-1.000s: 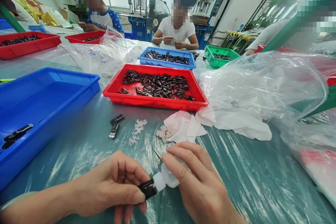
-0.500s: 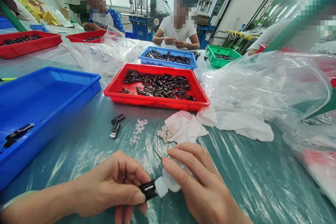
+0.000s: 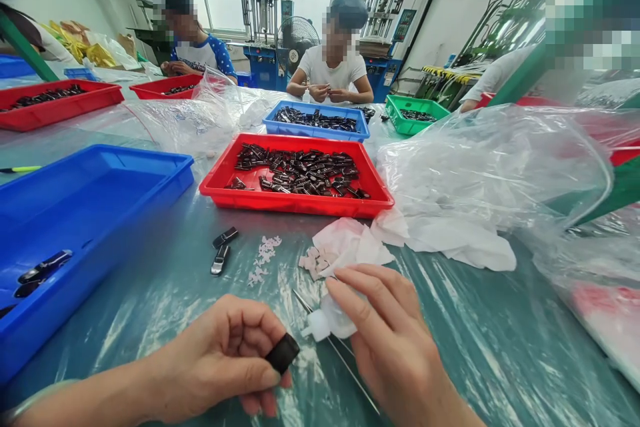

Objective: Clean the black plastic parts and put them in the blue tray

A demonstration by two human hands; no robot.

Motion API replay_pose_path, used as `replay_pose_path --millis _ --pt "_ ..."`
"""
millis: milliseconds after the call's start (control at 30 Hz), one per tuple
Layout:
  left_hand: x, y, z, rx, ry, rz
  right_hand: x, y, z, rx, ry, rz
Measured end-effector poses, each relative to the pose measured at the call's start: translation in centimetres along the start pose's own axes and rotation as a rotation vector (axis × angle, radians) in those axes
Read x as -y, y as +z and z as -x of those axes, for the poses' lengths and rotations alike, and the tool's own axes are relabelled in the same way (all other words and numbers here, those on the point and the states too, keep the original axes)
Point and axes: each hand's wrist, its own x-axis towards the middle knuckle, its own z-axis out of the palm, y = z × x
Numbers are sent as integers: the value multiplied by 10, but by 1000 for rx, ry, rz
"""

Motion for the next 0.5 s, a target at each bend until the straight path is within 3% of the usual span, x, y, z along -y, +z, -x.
replay_pose_path --millis 300,500 --pt "4 -2 -3 -91 163 7 -5 9 7 38 423 -196" --pt "-1 -1 1 -98 235 -126 -4 9 7 7 487 -264"
